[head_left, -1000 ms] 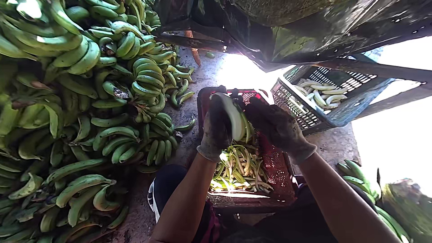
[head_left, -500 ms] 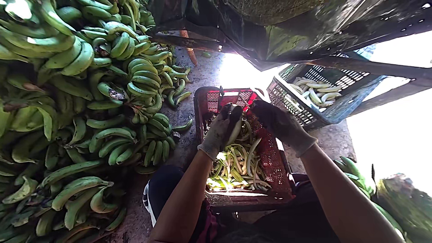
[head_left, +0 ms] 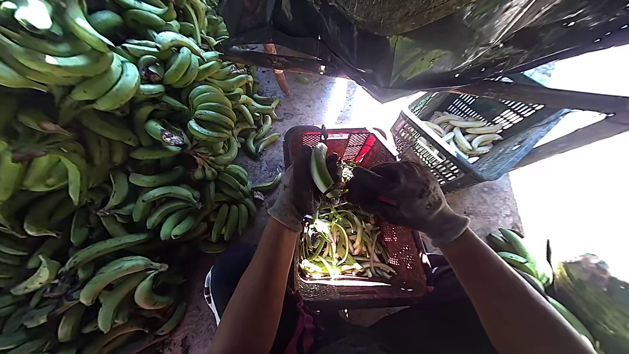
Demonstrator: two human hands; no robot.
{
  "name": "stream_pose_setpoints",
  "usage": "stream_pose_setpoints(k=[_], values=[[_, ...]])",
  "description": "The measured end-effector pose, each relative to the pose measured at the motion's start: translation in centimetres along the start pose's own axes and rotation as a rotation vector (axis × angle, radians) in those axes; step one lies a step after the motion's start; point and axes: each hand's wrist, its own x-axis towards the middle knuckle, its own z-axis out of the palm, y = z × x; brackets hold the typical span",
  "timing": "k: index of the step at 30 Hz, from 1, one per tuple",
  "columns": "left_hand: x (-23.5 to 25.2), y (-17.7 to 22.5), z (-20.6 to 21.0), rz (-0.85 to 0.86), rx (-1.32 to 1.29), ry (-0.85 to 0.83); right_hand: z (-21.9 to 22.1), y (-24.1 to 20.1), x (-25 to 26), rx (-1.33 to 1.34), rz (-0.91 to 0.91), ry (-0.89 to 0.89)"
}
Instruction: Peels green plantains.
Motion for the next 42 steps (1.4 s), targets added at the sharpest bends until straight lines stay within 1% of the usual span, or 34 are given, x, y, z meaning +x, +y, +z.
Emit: stream_pose_setpoints(k=[1, 3, 5, 6, 7, 8, 9, 10, 12, 14, 15, 17, 18, 20, 23, 25, 26, 28, 29, 30, 31, 33, 34, 36, 37, 38, 40, 41, 42], values=[[-0.6, -0.3, 0.5, 0.05, 0.114, 0.023, 0.0, -0.3, 0.1, 0.022, 0.078, -0.019], [-2.4, -0.8, 1.9, 0.114, 0.41, 0.056, -0.4, -0.5, 0.6, 0.109, 0.31, -0.116], [-3.4, -1.2, 2.4, 0.105, 0.626, 0.014, -0.7, -0.1, 1.4, 0.273, 0.554, -0.192], [-3.5, -1.3, 2.7, 0.083, 0.647, 0.003, -0.6, 0.5, 1.5, 0.377, 0.665, -0.226], [-3.3, -1.3, 2.7, 0.052, 0.608, -0.005, -0.4, 1.1, 1.3, 0.476, 0.76, -0.262], [-2.9, -1.3, 2.4, 0.027, 0.509, 0.002, -0.1, 1.6, 0.9, 0.518, 0.785, -0.255], [-2.4, -1.1, 2.0, -0.001, 0.357, 0.017, -0.1, 1.8, 0.4, 0.5, 0.74, -0.245], [-1.9, -0.8, 1.4, -0.018, 0.212, 0.019, -0.4, 1.7, 0.2, 0.443, 0.641, -0.249], [-0.9, -0.3, 0.1, -0.017, 0.009, -0.055, -0.9, 1.6, -0.4, 0.3, 0.369, -0.244], [-0.6, -0.1, -0.6, -0.007, -0.045, -0.101, -0.8, 1.3, -1.1, 0.212, 0.122, -0.168], [-0.9, -0.2, -0.6, -0.011, -0.029, -0.093, -0.6, 1.2, -1.2, 0.193, 0.046, -0.134], [-2.0, -0.5, -0.2, -0.027, 0.086, -0.002, -0.6, 0.8, -1.1, 0.165, 0.0, -0.11], [-2.3, -0.7, 0.0, -0.026, 0.168, 0.032, -0.7, 0.6, -0.9, 0.15, 0.018, -0.121], [-2.9, -1.1, 0.7, 0.048, 0.388, 0.053, -0.8, 0.5, -0.3, 0.124, 0.097, -0.146], [-3.6, -1.1, 1.2, 0.155, 0.596, -0.019, -0.8, 1.3, 0.7, 0.196, 0.342, -0.134], [-3.8, -1.0, 1.0, 0.198, 0.666, -0.053, -1.0, 3.0, 0.8, 0.316, 0.481, -0.088], [-3.6, -1.2, 0.9, 0.212, 0.683, -0.029, -1.2, 3.7, 0.4, 0.416, 0.537, -0.06], [-2.6, -2.0, 0.5, 0.227, 0.774, 0.089, -1.4, 3.9, -0.8, 0.666, 0.712, -0.039], [-2.3, -2.5, 0.4, 0.206, 0.84, 0.156, -1.2, 3.2, -0.4, 0.715, 0.801, -0.057], [-2.1, -3.1, 0.4, 0.167, 0.877, 0.201, -0.8, 2.2, 0.4, 0.693, 0.835, -0.093], [-1.7, -3.7, 0.9, 0.106, 0.857, 0.204, -0.1, 1.1, 1.2, 0.614, 0.817, -0.137], [-0.6, -4.9, 1.4, -0.01, 0.8, 0.111, 1.5, -1.3, 2.1, 0.436, 0.776, -0.255], [-0.4, -4.6, 1.7, -0.059, 0.837, 0.045, 2.5, -1.4, 2.1, 0.372, 0.755, -0.293], [-0.3, -2.0, 1.9, -0.131, 0.976, -0.062, 3.4, 0.3, 1.4, 0.289, 0.726, -0.32], [0.0, -0.1, 1.5, -0.145, 1.022, -0.081, 3.0, 2.0, 0.8, 0.256, 0.708, -0.293], [0.4, 2.0, 0.5, -0.128, 1.073, -0.065, 1.9, 4.0, 0.2, 0.207, 0.708, -0.255], [1.9, 5.9, -3.1, -0.033, 1.214, 0.037, -1.8, 7.8, -0.8, -0.005, 0.753, -0.128], [2.6, 8.0, -5.2, -0.001, 1.347, 0.093, -3.6, 9.7, -1.5, -0.102, 0.786, -0.061], [3.5, 9.6, -7.7, -0.002, 1.508, 0.131, -5.2, 11.2, -2.0, -0.133, 0.815, 0.015]])
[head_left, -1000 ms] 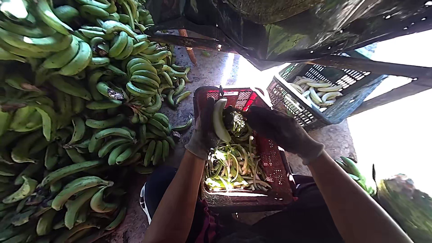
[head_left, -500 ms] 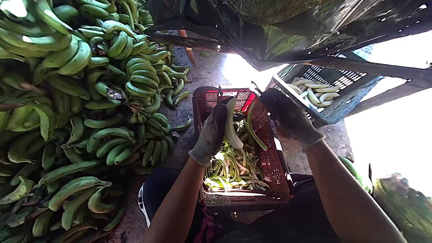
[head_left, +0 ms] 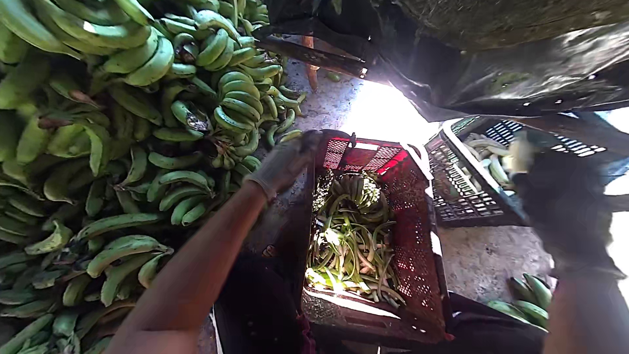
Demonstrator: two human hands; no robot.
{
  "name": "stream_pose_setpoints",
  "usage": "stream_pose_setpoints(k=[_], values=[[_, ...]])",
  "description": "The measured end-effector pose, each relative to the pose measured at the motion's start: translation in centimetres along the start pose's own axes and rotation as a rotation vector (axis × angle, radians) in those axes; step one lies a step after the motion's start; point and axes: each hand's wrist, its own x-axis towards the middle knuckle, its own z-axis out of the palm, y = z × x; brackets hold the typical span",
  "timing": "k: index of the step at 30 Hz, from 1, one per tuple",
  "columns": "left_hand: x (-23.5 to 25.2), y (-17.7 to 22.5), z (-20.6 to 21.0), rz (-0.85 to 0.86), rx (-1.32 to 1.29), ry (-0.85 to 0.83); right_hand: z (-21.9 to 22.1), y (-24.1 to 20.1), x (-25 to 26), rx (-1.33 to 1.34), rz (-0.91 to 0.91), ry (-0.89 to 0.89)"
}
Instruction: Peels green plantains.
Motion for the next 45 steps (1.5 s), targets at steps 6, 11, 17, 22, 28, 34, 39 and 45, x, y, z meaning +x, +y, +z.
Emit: stream_pose_setpoints(k=[6, 11, 17, 22, 28, 34, 39, 45], values=[[6.6, -16.7, 4.1, -0.334, 0.524, -0.303, 0.4, -1.3, 0.0, -0.014, 0.142, -0.018], [11.5, -25.5, 13.1, -0.471, 0.725, -0.52, 3.4, -3.9, 0.2, -0.068, 0.0, -0.15], [12.5, -27.6, 18.1, -0.651, 0.642, -0.327, 5.2, -4.3, 1.1, -0.155, 0.026, -0.258], [11.7, -25.0, 12.9, -0.648, 0.193, -0.232, 5.3, -6.3, -0.6, -0.121, 0.002, -0.278], [6.9, -6.9, 1.2, -0.185, -0.065, 0.224, 6.3, -9.9, -3.7, 0.491, 0.095, -0.319], [-1.5, 9.3, 5.7, 0.665, 0.626, 0.174, 5.5, -12.1, -4.9, 1.289, 0.052, -0.304], [-5.6, 11.7, 8.0, 0.479, 0.005, 0.446, 3.4, -11.6, -5.3, 1.694, 0.095, -0.195], [-7.2, 9.5, 10.8, 0.159, -1.276, 0.02, 3.7, -12.2, -6.2, 1.318, 0.103, -0.367]])
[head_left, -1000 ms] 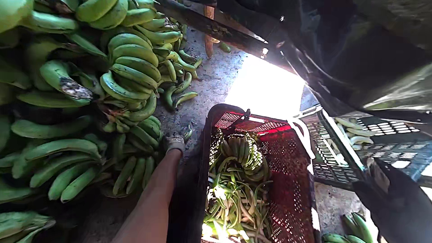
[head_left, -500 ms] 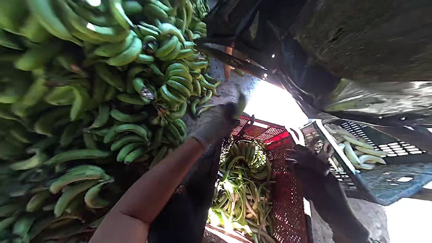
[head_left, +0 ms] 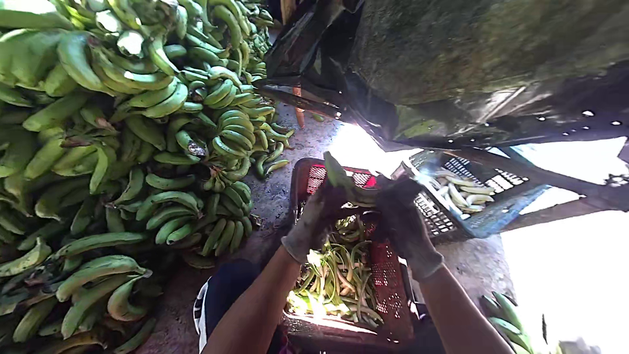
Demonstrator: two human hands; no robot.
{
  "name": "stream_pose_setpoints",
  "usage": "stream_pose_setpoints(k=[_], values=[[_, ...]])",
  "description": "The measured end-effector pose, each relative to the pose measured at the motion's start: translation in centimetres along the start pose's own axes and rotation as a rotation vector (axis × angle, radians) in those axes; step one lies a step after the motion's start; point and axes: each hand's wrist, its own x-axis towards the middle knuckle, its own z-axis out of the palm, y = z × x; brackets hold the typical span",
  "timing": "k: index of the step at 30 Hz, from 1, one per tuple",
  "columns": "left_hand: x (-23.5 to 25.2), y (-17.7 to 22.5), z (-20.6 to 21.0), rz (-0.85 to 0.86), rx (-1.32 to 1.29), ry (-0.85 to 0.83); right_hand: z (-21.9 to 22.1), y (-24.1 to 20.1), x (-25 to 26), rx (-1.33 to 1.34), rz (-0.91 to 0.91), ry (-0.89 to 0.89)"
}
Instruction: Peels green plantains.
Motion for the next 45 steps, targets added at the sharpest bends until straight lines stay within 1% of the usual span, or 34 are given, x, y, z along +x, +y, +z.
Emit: stream_pose_setpoints(k=[2, 3, 4, 6, 7, 10, 13, 16, 18, 19, 20, 21, 22, 23, 24, 25, 26, 28, 31, 32, 34, 37, 39, 40, 42, 45], values=[[0.6, 0.1, -1.1, 0.101, 0.068, -0.017, -0.2, -0.3, 0.4, -0.237, 0.17, -0.025], [0.8, 0.3, -1.4, 0.132, 0.093, -0.032, -0.2, -0.3, 0.5, -0.309, 0.233, -0.031], [0.7, 0.5, -1.4, 0.144, 0.122, -0.048, 0.0, -0.5, 0.5, -0.33, 0.275, -0.025], [0.3, 0.6, -1.1, 0.134, 0.133, -0.08, 0.4, -1.1, 0.0, -0.303, 0.295, -0.019], [0.2, 0.6, -0.9, 0.126, 0.125, -0.086, 0.5, -1.1, -0.1, -0.295, 0.285, -0.019], [0.2, 0.4, -0.4, 0.129, 0.135, 0.032, 0.3, -0.6, -0.1, -0.332, 0.26, -0.062], [0.4, 0.9, -1.2, 0.172, 0.357, 0.115, -0.3, -0.7, -0.2, -0.363, 0.202, -0.091], [0.2, 1.6, -2.0, 0.217, 0.465, 0.05, -0.8, -0.9, -0.6, -0.512, 0.027, -0.036], [0.1, 1.8, -2.2, 0.233, 0.523, 0.008, -0.9, -1.1, -1.1, -0.536, -0.127, -0.002], [0.0, 1.8, -2.2, 0.233, 0.539, -0.015, -1.1, -1.1, -1.3, -0.555, -0.159, -0.005], [-0.2, 1.8, -2.2, 0.243, 0.522, -0.05, -1.4, -1.1, -1.3, -0.617, -0.129, -0.046], [-0.5, 1.9, -2.1, 0.254, 0.478, -0.099, -1.8, -1.2, -1.2, -0.729, -0.009, -0.135], [-0.8, 2.0, -2.2, 0.268, 0.43, -0.15, -2.2, -1.1, -0.8, -0.854, 0.188, -0.255], [-0.8, 2.3, -2.4, 0.277, 0.356, -0.2, -2.4, -0.6, -0.2, -0.962, 0.345, -0.362], [-0.6, 2.6, -2.6, 0.265, 0.292, -0.234, -2.5, -0.2, 0.1, -0.989, 0.423, -0.414], [-0.5, 2.8, -2.9, 0.231, 0.25, -0.249, -2.6, -0.4, -0.1, -0.942, 0.416, -0.404], [-0.5, 2.8, -3.2, 0.179, 0.23, -0.224, -2.8, -0.6, -0.6, -0.889, 0.335, -0.367], [-0.6, 2.4, -3.6, 0.065, 0.191, -0.098, -3.0, -0.5, -1.2, -0.863, 0.066, -0.339], [0.2, 2.0, -3.9, -0.053, 0.109, -0.005, -3.4, 0.6, -2.0, -1.019, -0.362, -0.366], [0.1, 2.0, -3.7, -0.077, 0.116, 0.017, -3.4, 0.9, -2.2, -1.062, -0.468, -0.368], [-0.1, 2.2, -3.1, -0.118, 0.152, 0.04, -2.9, 1.0, -2.5, -1.115, -0.606, -0.358], [-1.0, 1.8, -2.5, -0.094, 0.282, 0.01, -2.2, 0.5, -2.4, -1.159, -0.64, -0.333], [-1.6, 1.5, -1.8, -0.037, 0.331, -0.062, -1.9, 0.2, -1.9, -1.195, -0.612, -0.251], [-1.7, 1.3, -1.4, -0.031, 0.327, -0.065, -2.0, 0.2, -1.5, -1.2, -0.568, -0.195], [-1.4, 0.9, -1.4, -0.04, 0.303, -0.085, -2.2, 0.1, -0.8, -1.173, -0.426, -0.071], [-1.4, 0.7, -2.0, -0.06, 0.286, -0.152, -4.1, -0.3, 0.8, -1.116, -0.174, 0.061]])
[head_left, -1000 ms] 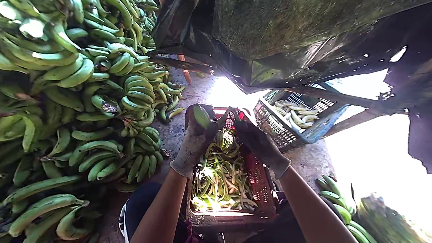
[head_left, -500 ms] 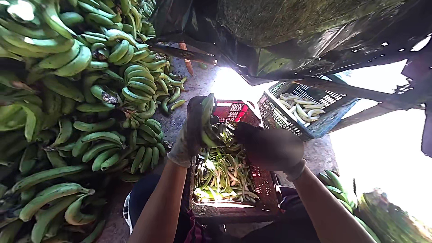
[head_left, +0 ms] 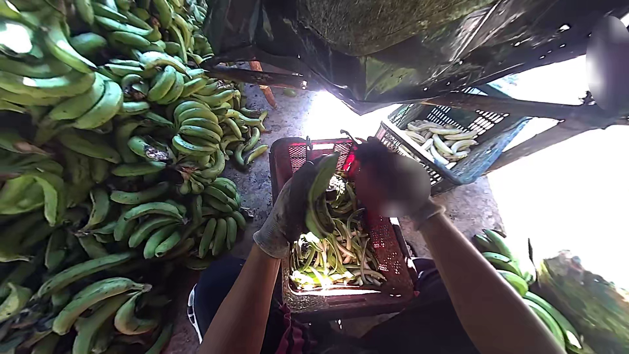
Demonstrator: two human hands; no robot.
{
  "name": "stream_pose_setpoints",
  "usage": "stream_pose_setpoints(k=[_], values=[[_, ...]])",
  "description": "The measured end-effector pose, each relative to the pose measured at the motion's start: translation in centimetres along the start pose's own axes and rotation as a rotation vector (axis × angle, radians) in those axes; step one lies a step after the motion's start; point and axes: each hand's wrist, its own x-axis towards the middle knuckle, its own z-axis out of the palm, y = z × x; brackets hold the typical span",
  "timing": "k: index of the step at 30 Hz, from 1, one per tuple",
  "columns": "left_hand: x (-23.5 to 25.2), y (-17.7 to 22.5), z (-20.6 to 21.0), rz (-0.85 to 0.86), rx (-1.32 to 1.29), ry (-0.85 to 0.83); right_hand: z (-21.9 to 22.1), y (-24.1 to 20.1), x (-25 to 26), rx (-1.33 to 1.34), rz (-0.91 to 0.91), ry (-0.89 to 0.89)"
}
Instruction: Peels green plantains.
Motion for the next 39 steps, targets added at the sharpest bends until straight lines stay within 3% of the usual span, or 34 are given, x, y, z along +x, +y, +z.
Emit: stream_pose_setpoints(k=[5, 9, 11, 13, 15, 18, 21, 26, 28, 30, 32, 36, 39], values=[[0.9, 0.1, -1.3, -0.037, -0.046, 0.042, -0.4, 1.0, -0.7, 0.066, -0.109, -0.067], [0.8, 0.1, -1.6, -0.068, 0.211, 0.216, 1.2, -1.4, -2.8, 0.077, -0.235, -0.309], [0.9, 0.6, -1.5, -0.08, 0.271, 0.273, 0.4, -1.2, -2.2, 0.003, -0.135, -0.481], [0.9, 1.0, -2.0, -0.088, 0.172, 0.277, -0.8, -0.2, -1.6, -0.142, -0.011, -0.592], [1.0, 1.3, -2.6, -0.078, 0.058, 0.245, -1.4, 0.3, -1.7, -0.088, -0.015, -0.563], [0.6, 1.1, -2.7, -0.069, 0.023, 0.22, -0.2, -0.5, -2.9, 0.09, -0.294, -0.378], [0.2, 0.9, -1.9, -0.06, 0.024, 0.183, 1.2, -1.5, -3.2, 0.069, -0.473, -0.275], [-0.3, 0.5, -0.6, -0.009, 0.068, 0.105, 0.9, -0.9, -1.1, -0.01, -0.435, -0.051], [-0.2, 0.7, -0.5, -0.062, 0.007, 0.083, 0.9, 0.2, 0.1, 0.066, -0.323, 0.034], [-0.5, 0.9, -1.0, -0.096, -0.064, 0.009, 0.2, 1.5, 1.4, 0.176, -0.146, 0.02], [-0.5, 1.1, -1.9, -0.142, -0.212, -0.109, -0.8, 2.0, 1.4, 0.096, -0.051, 0.014], [0.7, 0.9, -2.7, -0.136, -0.351, -0.07, -0.3, -0.1, -0.5, 0.075, -0.104, -0.054], [0.9, -0.3, -2.9, -0.017, -0.286, -0.003, 1.3, -1.8, -1.8, 0.103, -0.154, -0.181]])
